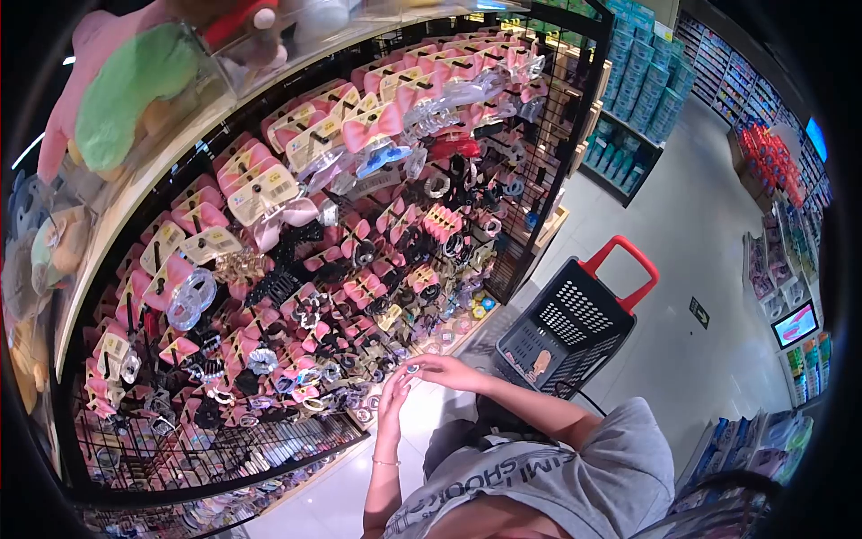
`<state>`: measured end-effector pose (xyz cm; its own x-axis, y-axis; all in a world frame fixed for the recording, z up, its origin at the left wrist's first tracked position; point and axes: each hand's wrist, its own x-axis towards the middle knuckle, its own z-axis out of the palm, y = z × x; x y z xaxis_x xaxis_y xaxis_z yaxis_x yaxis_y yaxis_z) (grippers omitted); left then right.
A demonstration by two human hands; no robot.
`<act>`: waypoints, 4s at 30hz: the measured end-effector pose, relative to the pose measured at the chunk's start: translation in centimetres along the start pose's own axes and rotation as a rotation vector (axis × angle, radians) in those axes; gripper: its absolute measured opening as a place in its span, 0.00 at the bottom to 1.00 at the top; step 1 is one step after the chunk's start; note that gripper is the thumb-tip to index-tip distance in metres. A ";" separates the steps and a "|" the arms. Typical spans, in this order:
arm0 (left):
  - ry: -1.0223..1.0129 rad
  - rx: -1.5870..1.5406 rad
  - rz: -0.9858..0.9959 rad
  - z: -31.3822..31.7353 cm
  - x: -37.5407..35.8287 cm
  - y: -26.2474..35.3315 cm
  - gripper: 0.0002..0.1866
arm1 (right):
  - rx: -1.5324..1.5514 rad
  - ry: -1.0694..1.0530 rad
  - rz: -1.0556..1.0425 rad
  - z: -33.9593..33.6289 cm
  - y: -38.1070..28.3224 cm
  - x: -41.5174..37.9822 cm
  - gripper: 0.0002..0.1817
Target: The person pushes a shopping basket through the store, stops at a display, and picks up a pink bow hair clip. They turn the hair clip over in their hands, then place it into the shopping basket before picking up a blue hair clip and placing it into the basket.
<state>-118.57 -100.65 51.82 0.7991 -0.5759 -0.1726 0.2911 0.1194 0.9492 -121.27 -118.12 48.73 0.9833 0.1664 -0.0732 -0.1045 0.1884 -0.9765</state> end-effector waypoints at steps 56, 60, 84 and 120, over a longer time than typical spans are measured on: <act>-0.066 0.818 0.867 36.2 32.8 12.8 0.23 | 0.425 0.818 -0.764 -37.5 -29.1 4.9 0.08; -0.003 0.710 0.915 35.7 30.7 12.1 0.22 | 0.421 0.815 -0.743 -34.5 -28.6 2.1 0.07; 0.410 -0.091 0.730 15.3 11.7 15.5 0.21 | 0.405 0.026 -0.255 -11.7 -21.7 3.2 0.15; 0.392 -0.091 0.526 3.8 -5.5 10.6 0.20 | 0.183 0.087 -0.146 6.8 -15.3 -2.4 0.22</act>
<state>-121.86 -99.35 63.88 0.9740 -0.0876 0.2091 -0.1610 0.3820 0.9100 -123.04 -114.81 65.22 0.9983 0.0419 0.0414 0.0225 0.3782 -0.9254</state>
